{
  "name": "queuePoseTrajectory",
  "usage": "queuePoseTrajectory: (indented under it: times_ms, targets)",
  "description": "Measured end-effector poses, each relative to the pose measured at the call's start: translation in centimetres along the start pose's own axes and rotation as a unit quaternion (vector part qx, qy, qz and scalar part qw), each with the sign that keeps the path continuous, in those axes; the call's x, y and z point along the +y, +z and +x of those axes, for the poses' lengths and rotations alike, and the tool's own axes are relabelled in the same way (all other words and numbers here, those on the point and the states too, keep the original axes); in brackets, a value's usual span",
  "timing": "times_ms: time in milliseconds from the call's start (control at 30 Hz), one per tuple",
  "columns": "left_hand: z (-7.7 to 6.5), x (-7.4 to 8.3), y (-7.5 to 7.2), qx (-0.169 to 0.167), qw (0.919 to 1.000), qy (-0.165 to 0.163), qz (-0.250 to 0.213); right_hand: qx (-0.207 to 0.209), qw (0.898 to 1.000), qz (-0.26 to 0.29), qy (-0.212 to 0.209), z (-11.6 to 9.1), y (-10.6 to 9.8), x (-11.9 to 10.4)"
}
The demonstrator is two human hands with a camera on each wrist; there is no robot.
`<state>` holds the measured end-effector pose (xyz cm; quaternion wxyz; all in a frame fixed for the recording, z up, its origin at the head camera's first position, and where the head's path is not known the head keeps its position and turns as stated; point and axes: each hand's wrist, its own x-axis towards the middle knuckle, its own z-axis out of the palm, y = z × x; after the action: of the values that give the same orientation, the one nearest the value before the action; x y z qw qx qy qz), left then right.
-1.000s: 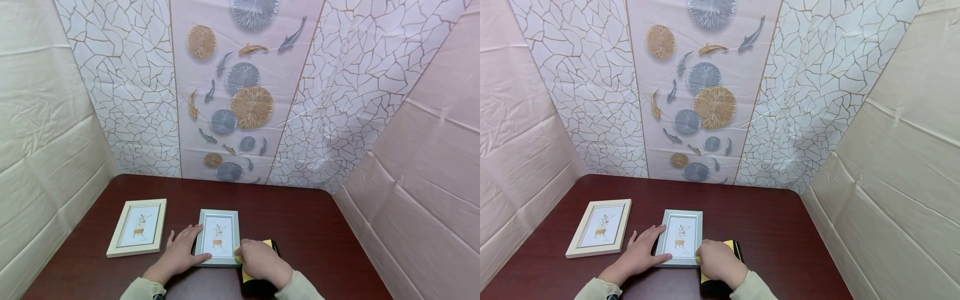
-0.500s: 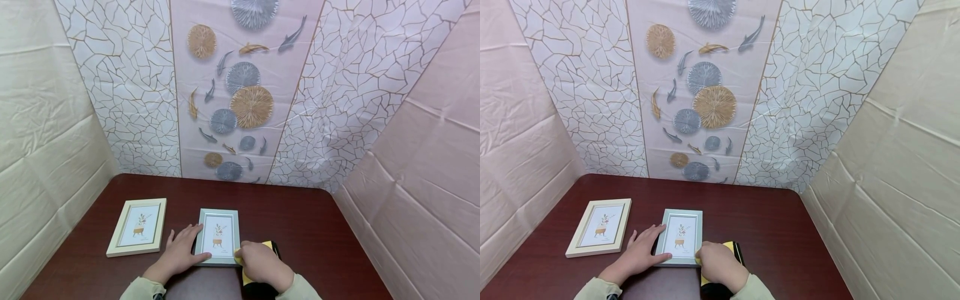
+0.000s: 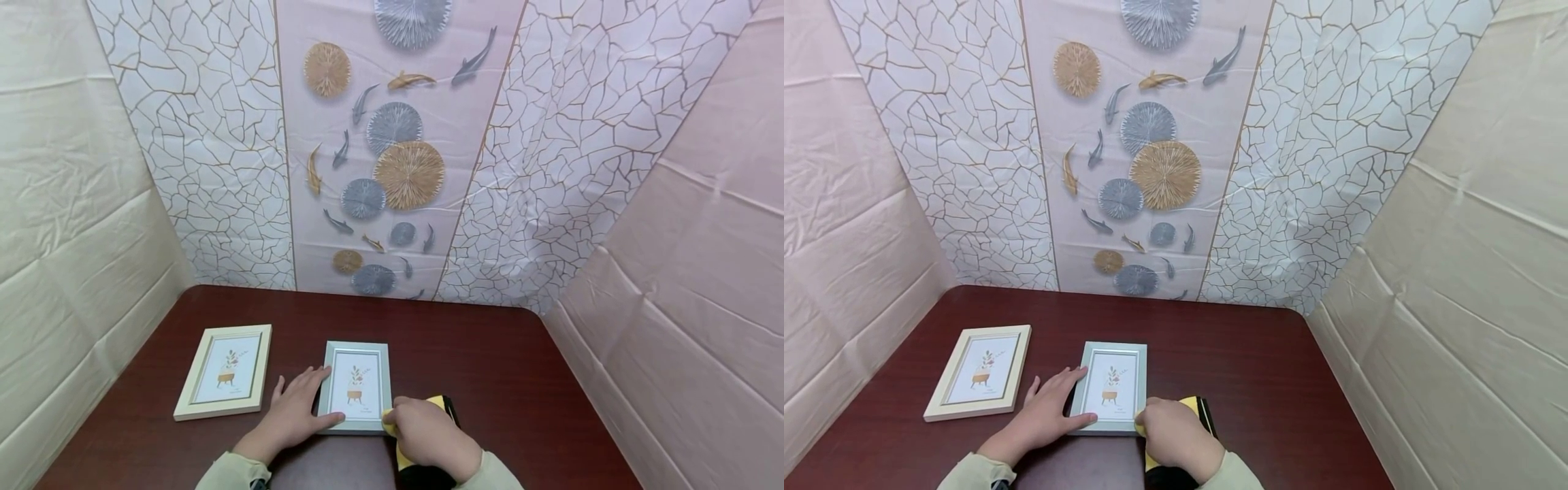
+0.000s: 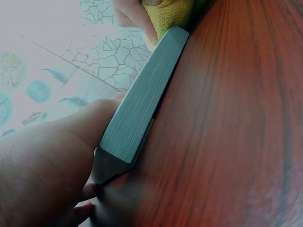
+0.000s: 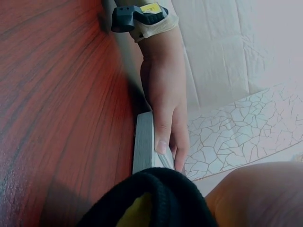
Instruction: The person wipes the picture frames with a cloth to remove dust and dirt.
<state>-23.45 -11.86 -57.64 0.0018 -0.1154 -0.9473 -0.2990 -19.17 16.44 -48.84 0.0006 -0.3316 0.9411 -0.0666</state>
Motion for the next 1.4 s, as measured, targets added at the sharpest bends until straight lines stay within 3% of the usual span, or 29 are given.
queuePoseTrajectory:
  times_ms: [400, 700, 967, 1167, 1400]
  targets:
    - [-0.1, 0.3, -0.2, -0.005, 1.0000, -0.009, 0.000, 0.067, 0.996, 0.060, -0.002, -0.9, 1.1, 1.1]
    - [0.0, 0.2, -0.2, -0.006, 1.0000, -0.005, 0.005, 0.131, 0.990, 0.044, -0.018, -0.3, 1.2, 1.1]
    - [-0.2, 0.1, -0.3, -0.001, 1.0000, 0.003, 0.003, 0.121, 0.991, 0.047, -0.014, 1.3, 0.4, 0.3]
    - [-0.4, 0.3, -0.4, -0.001, 1.0000, 0.008, -0.001, 0.072, 0.996, 0.043, -0.001, 1.6, 0.6, -0.1]
    - [-0.3, 0.1, -0.5, -0.008, 0.9999, 0.008, 0.003, 0.022, 0.999, -0.030, 0.038, 1.2, 0.9, -0.3]
